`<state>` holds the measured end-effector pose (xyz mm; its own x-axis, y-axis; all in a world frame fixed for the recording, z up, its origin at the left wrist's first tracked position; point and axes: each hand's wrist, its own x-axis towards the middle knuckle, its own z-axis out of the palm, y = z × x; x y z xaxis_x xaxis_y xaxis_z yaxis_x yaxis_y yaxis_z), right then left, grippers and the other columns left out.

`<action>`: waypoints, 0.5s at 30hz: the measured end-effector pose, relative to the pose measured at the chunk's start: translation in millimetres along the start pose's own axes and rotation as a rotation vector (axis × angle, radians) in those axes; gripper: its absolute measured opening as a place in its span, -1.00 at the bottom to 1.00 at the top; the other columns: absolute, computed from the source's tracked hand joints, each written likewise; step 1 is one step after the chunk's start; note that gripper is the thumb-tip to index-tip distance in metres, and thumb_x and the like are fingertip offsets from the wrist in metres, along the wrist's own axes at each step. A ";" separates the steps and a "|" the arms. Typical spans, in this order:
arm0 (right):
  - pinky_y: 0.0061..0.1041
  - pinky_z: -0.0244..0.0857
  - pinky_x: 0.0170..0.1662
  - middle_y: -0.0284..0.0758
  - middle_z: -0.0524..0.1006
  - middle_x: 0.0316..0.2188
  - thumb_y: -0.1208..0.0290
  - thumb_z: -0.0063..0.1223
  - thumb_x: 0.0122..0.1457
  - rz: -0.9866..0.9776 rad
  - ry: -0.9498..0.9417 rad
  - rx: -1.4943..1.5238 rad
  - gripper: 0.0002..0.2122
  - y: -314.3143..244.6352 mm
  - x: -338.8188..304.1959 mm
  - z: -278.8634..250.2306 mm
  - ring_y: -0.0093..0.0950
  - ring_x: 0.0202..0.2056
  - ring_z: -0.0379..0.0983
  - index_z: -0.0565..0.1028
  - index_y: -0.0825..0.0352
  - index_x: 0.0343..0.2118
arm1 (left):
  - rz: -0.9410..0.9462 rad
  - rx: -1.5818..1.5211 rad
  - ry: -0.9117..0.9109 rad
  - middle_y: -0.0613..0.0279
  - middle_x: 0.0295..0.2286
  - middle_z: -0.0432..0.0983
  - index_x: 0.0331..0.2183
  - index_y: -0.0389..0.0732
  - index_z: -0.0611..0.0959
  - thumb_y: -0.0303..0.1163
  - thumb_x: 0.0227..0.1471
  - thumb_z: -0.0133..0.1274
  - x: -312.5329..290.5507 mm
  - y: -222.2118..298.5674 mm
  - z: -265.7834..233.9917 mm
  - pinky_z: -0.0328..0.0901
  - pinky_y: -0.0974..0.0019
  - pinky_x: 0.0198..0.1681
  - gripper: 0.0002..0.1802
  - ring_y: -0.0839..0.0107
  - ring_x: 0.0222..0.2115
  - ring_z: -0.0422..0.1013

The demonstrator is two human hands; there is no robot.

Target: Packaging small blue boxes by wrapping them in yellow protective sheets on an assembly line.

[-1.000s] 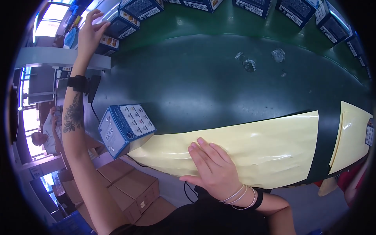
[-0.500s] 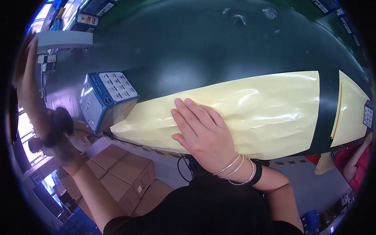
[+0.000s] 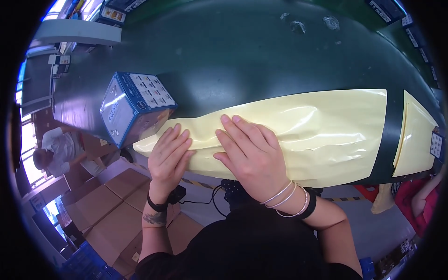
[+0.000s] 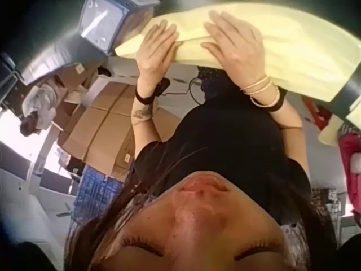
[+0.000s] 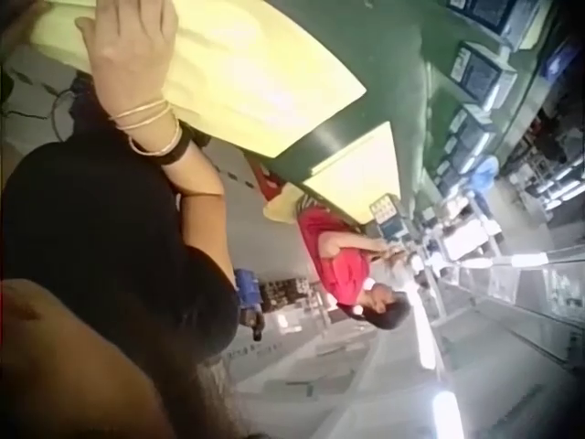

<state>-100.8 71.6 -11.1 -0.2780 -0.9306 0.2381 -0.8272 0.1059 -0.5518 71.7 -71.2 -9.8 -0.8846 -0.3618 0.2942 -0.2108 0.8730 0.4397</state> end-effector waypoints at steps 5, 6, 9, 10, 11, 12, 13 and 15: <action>-0.36 0.19 0.05 -0.27 0.48 0.03 0.28 0.25 -0.01 0.000 0.008 0.003 -0.62 0.3 -0.6 -0.8 -0.34 0.06 0.37 0.54 0.31 -0.11 | 0.061 -0.083 0.072 0.07 -0.24 0.60 -0.30 -0.30 0.67 -0.57 -0.20 0.28 -9.8 -6.6 5.7 0.31 -0.04 0.08 -0.71 0.07 -0.10 0.50; -0.36 0.19 0.05 -0.27 0.48 0.03 0.28 0.25 -0.01 0.008 0.009 0.001 -0.62 0.1 -0.7 -1.0 -0.34 0.06 0.37 0.54 0.31 -0.11 | 0.064 -0.106 0.068 0.08 -0.25 0.61 -0.31 -0.30 0.67 -0.59 -0.20 0.28 -12.1 -9.1 4.2 0.30 -0.06 0.08 -0.72 0.07 -0.11 0.51; -0.37 0.19 0.05 -0.26 0.48 0.03 0.28 0.24 0.00 0.001 0.012 0.019 -0.62 -0.4 1.4 0.2 -0.34 0.06 0.37 0.53 0.32 -0.11 | 0.068 -0.149 0.058 0.10 -0.27 0.62 -0.32 -0.29 0.68 -0.63 -0.22 0.27 -14.8 -12.5 2.4 0.28 -0.09 0.10 -0.72 0.08 -0.12 0.52; -0.37 0.19 0.05 -0.26 0.48 0.03 0.28 0.24 0.00 0.002 0.015 0.022 -0.62 0.6 1.3 -0.1 -0.34 0.06 0.37 0.53 0.32 -0.11 | 0.054 -0.161 0.055 0.09 -0.29 0.62 -0.35 -0.30 0.67 -0.63 -0.21 0.26 -13.2 -11.5 2.4 0.27 -0.12 0.10 -0.75 0.07 -0.13 0.52; -0.36 0.19 0.05 -0.26 0.48 0.04 0.28 0.24 0.00 0.003 0.016 0.017 -0.62 1.7 1.0 -0.6 -0.34 0.06 0.36 0.53 0.32 -0.11 | 0.040 -0.173 0.052 0.08 -0.30 0.61 -0.37 -0.30 0.66 -0.64 -0.20 0.25 -11.9 -10.4 2.4 0.26 -0.15 0.10 -0.78 0.06 -0.14 0.52; -0.36 0.19 0.06 -0.26 0.47 0.04 0.27 0.24 0.00 0.003 0.017 0.011 -0.61 2.7 0.5 -1.1 -0.34 0.06 0.36 0.53 0.32 -0.10 | 0.026 -0.184 0.050 0.08 -0.32 0.61 -0.39 -0.31 0.65 -0.65 -0.19 0.25 -11.2 -9.1 2.4 0.25 -0.18 0.11 -0.81 0.05 -0.14 0.52; -0.36 0.19 0.06 -0.26 0.47 0.04 0.27 0.24 0.00 0.003 0.019 0.006 -0.61 3.1 0.3 -1.5 -0.34 0.07 0.36 0.53 0.32 -0.10 | 0.027 -0.180 0.050 0.08 -0.32 0.61 -0.39 -0.31 0.65 -0.65 -0.19 0.25 -11.0 -7.5 2.8 0.25 -0.18 0.11 -0.81 0.05 -0.14 0.52; -0.36 0.19 0.06 -0.26 0.47 0.04 0.27 0.24 0.00 0.000 0.018 0.004 -0.61 1.6 0.7 -0.1 -0.34 0.07 0.36 0.53 0.32 -0.10 | 0.012 -0.166 0.064 0.08 -0.33 0.60 -0.40 -0.31 0.64 -0.66 -0.18 0.23 -13.2 -5.4 5.2 0.26 -0.18 0.10 -0.82 0.06 -0.17 0.52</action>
<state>-102.4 71.1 -11.7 -0.2864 -0.9243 0.2522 -0.8253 0.1043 -0.5549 82.4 -69.4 -20.5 -0.8573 -0.3766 0.3509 -0.1248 0.8134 0.5682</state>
